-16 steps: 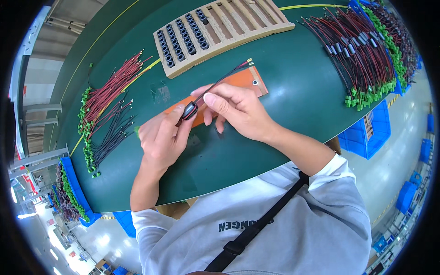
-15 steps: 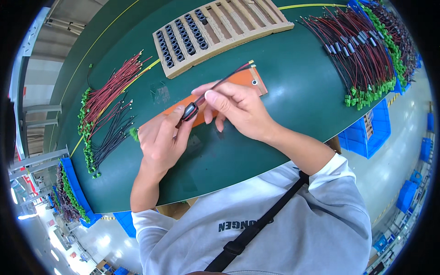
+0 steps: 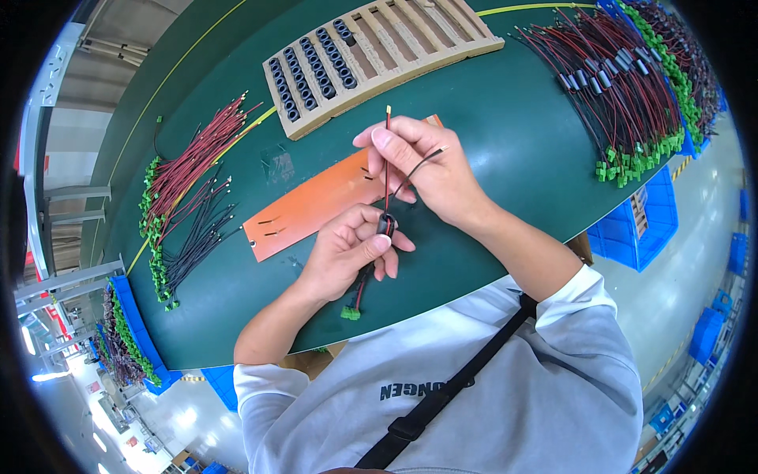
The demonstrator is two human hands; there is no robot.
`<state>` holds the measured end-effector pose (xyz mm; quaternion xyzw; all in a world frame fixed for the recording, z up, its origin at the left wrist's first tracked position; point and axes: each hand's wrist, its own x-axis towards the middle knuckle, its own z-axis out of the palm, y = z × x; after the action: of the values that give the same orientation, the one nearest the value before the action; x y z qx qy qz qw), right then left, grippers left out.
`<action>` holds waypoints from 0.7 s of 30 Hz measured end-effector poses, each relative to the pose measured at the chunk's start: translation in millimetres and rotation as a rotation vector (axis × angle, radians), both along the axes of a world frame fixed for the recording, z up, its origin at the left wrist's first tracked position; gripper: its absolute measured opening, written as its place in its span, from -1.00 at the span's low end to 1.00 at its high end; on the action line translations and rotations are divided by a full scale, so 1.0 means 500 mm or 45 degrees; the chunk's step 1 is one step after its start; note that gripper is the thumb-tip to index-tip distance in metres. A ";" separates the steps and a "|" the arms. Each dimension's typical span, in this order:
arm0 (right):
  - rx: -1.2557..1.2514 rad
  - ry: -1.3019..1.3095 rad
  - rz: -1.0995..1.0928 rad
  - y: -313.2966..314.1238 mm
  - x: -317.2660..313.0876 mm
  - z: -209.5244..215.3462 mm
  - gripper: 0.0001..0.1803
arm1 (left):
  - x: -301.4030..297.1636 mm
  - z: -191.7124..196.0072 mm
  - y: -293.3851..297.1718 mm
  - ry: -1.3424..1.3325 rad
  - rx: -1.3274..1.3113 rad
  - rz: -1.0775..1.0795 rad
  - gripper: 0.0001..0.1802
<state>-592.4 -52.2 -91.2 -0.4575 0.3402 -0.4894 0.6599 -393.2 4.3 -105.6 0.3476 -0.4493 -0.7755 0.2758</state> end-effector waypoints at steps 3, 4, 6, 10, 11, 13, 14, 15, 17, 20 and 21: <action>0.008 -0.042 0.019 -0.007 -0.011 -0.008 -0.59 | -0.001 -0.007 0.002 0.080 0.086 -0.016 -0.77; 0.053 -0.099 0.017 -0.006 -0.010 -0.003 -0.59 | -0.001 -0.007 -0.001 0.102 0.107 -0.012 -0.77; 0.142 -0.215 0.015 -0.004 -0.004 0.011 -0.58 | 0.000 -0.006 -0.003 0.142 0.168 0.010 -0.76; 0.009 -0.175 0.025 -0.001 0.000 0.004 -0.60 | -0.003 -0.010 -0.001 0.229 0.251 0.071 -0.74; -0.053 -0.089 0.026 -0.001 -0.002 -0.002 -0.60 | -0.003 -0.011 0.001 0.222 0.220 0.062 -0.75; -0.073 -0.008 0.019 -0.002 -0.004 -0.006 -0.62 | -0.004 -0.015 0.004 0.206 0.164 0.040 -0.77; -0.032 -0.012 0.011 -0.003 -0.005 -0.006 -0.62 | -0.004 -0.017 0.005 0.198 0.147 0.035 -0.79; 0.009 -0.017 0.004 -0.003 -0.005 -0.005 -0.63 | -0.005 -0.019 0.006 0.191 0.131 0.031 -0.80; 0.038 -0.030 -0.005 -0.003 -0.007 -0.003 -0.63 | -0.005 -0.019 0.005 0.169 0.093 0.028 -0.83; 0.052 -0.028 -0.014 -0.002 -0.006 -0.003 -0.63 | -0.004 -0.016 0.006 0.131 0.069 0.026 -0.85; 0.051 -0.023 -0.016 -0.001 -0.006 -0.003 -0.63 | -0.003 -0.014 0.007 0.122 0.077 0.019 -0.85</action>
<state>-595.1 -52.9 -92.6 -0.4374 0.3469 -0.4908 0.6689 -394.5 7.8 -112.3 0.3216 -0.4093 -0.8023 0.2922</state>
